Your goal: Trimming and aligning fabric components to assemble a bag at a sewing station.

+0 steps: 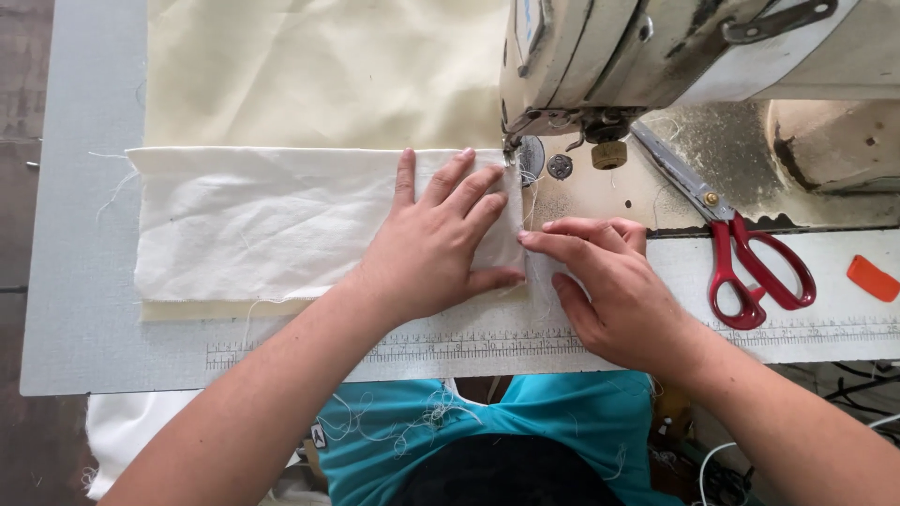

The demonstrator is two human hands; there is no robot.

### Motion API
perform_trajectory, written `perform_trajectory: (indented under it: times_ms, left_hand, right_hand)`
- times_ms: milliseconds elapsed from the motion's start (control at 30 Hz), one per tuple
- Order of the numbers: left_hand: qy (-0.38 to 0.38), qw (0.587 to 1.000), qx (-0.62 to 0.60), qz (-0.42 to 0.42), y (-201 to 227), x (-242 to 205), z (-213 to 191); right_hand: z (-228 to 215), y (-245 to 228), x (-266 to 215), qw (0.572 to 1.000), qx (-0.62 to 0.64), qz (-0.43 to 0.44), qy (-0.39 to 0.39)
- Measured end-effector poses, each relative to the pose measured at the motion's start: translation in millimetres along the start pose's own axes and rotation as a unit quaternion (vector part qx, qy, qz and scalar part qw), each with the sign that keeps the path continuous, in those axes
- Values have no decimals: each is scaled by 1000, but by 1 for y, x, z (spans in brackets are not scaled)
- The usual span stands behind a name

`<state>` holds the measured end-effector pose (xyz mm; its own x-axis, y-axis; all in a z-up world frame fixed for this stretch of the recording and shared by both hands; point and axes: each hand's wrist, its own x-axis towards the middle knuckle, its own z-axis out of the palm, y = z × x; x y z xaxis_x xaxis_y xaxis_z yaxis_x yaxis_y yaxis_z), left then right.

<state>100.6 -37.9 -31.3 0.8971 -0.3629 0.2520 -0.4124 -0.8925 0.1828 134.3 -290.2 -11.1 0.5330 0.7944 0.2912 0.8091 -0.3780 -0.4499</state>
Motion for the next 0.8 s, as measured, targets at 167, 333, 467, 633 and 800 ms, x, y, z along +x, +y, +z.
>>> perform_trajectory:
  times_ms: [167, 333, 467, 633, 800]
  left_hand:
    - [16, 1000, -6, 1, 0, -10, -4]
    - [95, 995, 4, 39, 2, -13, 2]
    - [29, 999, -2, 26, 1, -15, -2]
    - [29, 999, 19, 15, 2, -10, -6]
    - [11, 1000, 27, 7, 1, -10, -7]
  right_hand:
    - [-1, -8, -8, 998, -50, -23, 33]
    - [-1, -12, -12, 989, -110, -89, 53]
    - [0, -14, -12, 979, -146, -131, 52]
    - [-8, -7, -5, 960, -209, -184, 39]
    - [-15, -3, 3, 962, -194, -190, -13]
